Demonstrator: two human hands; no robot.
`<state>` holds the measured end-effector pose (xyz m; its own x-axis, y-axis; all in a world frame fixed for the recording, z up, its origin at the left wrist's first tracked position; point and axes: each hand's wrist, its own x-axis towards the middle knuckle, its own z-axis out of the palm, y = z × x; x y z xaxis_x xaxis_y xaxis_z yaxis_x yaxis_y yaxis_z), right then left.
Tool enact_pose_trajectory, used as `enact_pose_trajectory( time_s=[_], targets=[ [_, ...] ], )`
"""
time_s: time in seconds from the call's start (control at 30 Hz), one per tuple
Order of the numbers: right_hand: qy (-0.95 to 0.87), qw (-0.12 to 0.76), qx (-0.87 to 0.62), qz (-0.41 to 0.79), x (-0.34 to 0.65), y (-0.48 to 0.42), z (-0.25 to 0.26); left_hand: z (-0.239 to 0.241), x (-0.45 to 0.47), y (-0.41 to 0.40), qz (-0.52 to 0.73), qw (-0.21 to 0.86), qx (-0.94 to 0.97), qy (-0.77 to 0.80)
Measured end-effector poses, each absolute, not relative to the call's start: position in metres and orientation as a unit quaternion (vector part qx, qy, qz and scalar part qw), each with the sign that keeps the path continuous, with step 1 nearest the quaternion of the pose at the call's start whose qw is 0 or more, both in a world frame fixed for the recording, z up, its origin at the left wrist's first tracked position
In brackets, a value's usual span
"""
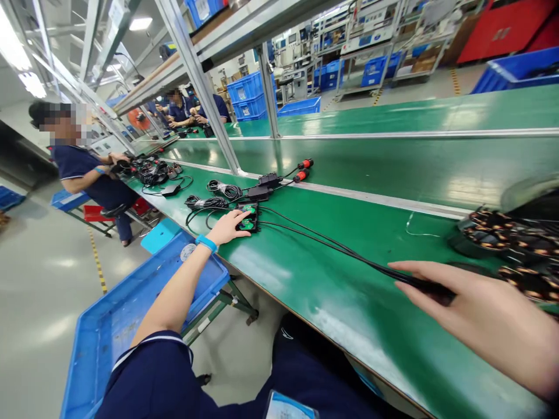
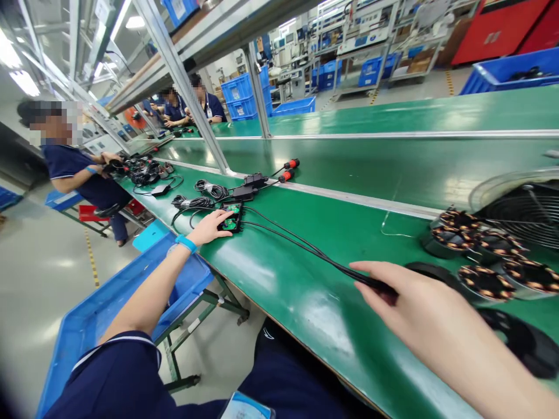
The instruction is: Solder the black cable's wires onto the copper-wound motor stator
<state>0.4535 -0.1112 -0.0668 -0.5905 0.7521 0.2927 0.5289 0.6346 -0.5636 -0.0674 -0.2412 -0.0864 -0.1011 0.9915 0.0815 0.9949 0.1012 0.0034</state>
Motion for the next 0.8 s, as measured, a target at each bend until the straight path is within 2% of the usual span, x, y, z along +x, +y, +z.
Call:
enact_pose_trajectory(
  time_s=[0.1,0.23,0.4,0.5,0.57,0.63,0.73,0.8],
  targets=[
    [-0.921,0.242,-0.263,0.156,0.448,-0.116,-0.091,-0.079,-0.081,-0.248,-0.03,0.018,-0.675,-0.737],
    [-0.948,0.212,-0.228,0.067,0.446,-0.14,-0.109,-0.074,-0.099,-0.259,-0.02,0.012,-0.663,-0.749],
    [-0.947,0.179,-0.252,0.085,0.438,-0.159,-0.107,-0.072,-0.106,-0.247,0.015,0.034,-0.621,-0.783],
    [-0.947,0.16,-0.266,0.083,0.421,-0.162,-0.104,-0.059,-0.048,-0.234,0.047,0.121,-0.627,-0.768],
    [-0.949,0.165,-0.255,0.08,0.405,-0.165,-0.103,-0.054,0.017,-0.226,-0.009,0.155,-0.684,-0.713],
    [-0.95,0.177,-0.243,0.079,0.391,-0.169,-0.103,-0.058,0.087,-0.219,-0.107,0.104,-0.748,-0.646],
    [-0.951,0.206,-0.223,0.063,0.39,-0.179,-0.101,-0.078,0.168,-0.215,-0.15,-0.005,-0.81,-0.567],
    [-0.943,0.266,-0.198,0.035,0.407,-0.184,-0.096,-0.092,0.194,-0.218,-0.17,-0.024,-0.823,-0.541]
  ],
)
